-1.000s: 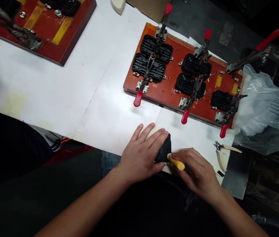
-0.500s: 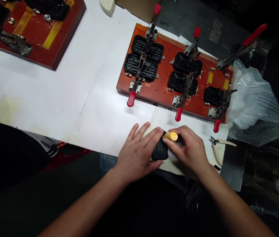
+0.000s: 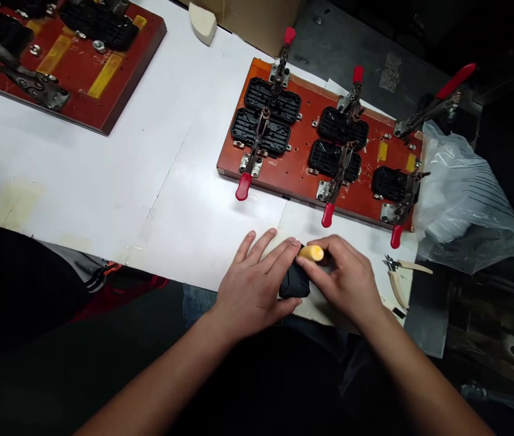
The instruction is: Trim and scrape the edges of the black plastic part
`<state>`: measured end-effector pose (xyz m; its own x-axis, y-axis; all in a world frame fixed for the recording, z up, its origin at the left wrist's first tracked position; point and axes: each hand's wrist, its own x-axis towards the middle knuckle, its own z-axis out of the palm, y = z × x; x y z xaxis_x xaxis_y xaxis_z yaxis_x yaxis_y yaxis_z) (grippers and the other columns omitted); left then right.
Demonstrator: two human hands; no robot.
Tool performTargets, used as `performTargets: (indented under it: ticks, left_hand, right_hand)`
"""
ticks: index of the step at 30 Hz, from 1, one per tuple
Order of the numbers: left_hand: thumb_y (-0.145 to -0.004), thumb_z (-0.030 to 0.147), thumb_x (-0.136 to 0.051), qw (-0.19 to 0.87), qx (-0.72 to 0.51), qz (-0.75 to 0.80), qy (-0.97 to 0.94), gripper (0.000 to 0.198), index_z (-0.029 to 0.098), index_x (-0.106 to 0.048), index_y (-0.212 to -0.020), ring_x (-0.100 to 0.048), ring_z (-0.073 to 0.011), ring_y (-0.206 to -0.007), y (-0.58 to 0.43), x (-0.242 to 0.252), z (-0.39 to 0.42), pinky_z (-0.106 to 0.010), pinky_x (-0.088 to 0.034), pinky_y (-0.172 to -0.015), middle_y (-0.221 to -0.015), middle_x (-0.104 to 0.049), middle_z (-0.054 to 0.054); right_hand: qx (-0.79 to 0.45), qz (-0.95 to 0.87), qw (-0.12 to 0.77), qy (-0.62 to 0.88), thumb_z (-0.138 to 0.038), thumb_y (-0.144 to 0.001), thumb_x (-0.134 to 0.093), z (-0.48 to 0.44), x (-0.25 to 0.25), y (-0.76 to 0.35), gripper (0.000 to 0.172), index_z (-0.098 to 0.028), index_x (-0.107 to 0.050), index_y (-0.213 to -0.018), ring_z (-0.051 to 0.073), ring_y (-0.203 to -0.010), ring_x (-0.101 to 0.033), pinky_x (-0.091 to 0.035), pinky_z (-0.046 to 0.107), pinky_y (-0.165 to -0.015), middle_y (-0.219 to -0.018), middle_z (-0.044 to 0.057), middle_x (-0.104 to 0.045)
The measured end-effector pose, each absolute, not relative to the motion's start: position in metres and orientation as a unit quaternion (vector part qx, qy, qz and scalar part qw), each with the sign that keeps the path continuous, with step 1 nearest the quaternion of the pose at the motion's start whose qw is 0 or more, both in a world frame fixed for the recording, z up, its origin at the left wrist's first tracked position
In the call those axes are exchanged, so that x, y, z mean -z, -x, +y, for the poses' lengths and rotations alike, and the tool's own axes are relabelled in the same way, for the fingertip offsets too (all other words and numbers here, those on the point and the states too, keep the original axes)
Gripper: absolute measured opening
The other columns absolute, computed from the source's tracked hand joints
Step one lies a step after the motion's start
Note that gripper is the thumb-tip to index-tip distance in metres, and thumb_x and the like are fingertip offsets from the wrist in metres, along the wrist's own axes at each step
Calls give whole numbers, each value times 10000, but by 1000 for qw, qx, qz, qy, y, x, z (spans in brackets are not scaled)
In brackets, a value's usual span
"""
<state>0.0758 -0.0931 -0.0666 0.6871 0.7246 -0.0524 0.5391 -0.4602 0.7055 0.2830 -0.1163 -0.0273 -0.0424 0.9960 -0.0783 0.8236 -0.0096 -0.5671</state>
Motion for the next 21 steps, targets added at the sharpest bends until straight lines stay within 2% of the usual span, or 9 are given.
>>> performTargets:
  ticks: [3, 7, 12, 17, 21]
  left_hand:
    - [-922, 524, -698, 358, -124, 377, -845, 886, 180, -323, -1647, -195, -336, -1639, -76, 67, -93, -549, -24, -1367, -1715, -405, -17]
    - [-935, 567, -665, 358, -128, 365, -850, 864, 186, -340, -1638, -193, -330, -1640, -76, 67, -93, -554, -28, -1367, -1713, -409, -8]
    - [-935, 520, -676, 349, -129, 378, -848, 846, 172, -349, -1633, -206, -332, -1634, -76, 68, -94, -542, -19, -1367, -1707, -422, -21]
    - [-960, 582, -619, 349, -129, 358, -857, 824, 192, -350, -1634, -182, -329, -1643, -75, 69, -94, -551, -2, -1365, -1728, -379, 6]
    - [-963, 575, -614, 341, -117, 375, -854, 819, 196, -343, -1637, -184, -319, -1643, -74, 68, -93, -551, -26, -1366, -1725, -384, 13]
  right_hand:
    - [-216, -682, 185, 674, -317, -993, -699, -124, 24, -283, 120, -256, -624, -1065, 208, -851, -665, -545, 350, -767, -959, 32, -699]
    - [-273, -703, 164, 636, -283, -1003, -680, -129, 22, -284, 126, -256, -618, -1110, 219, -888, -655, -538, 360, -768, -960, 38, -684]
    - [-214, -715, 185, 640, -270, -997, -688, -128, 25, -291, 135, -246, -620, -1112, 235, -898, -652, -533, 384, -797, -978, 52, -686]
    - [-309, -703, 163, 620, -209, -991, -692, -141, 22, -300, 201, -247, -636, -1180, 211, -945, -650, -541, 348, -808, -1024, 48, -684]
    - [-261, -729, 192, 603, -217, -979, -715, -129, 25, -303, 187, -222, -648, -1153, 208, -933, -643, -524, 354, -825, -1008, 54, -689]
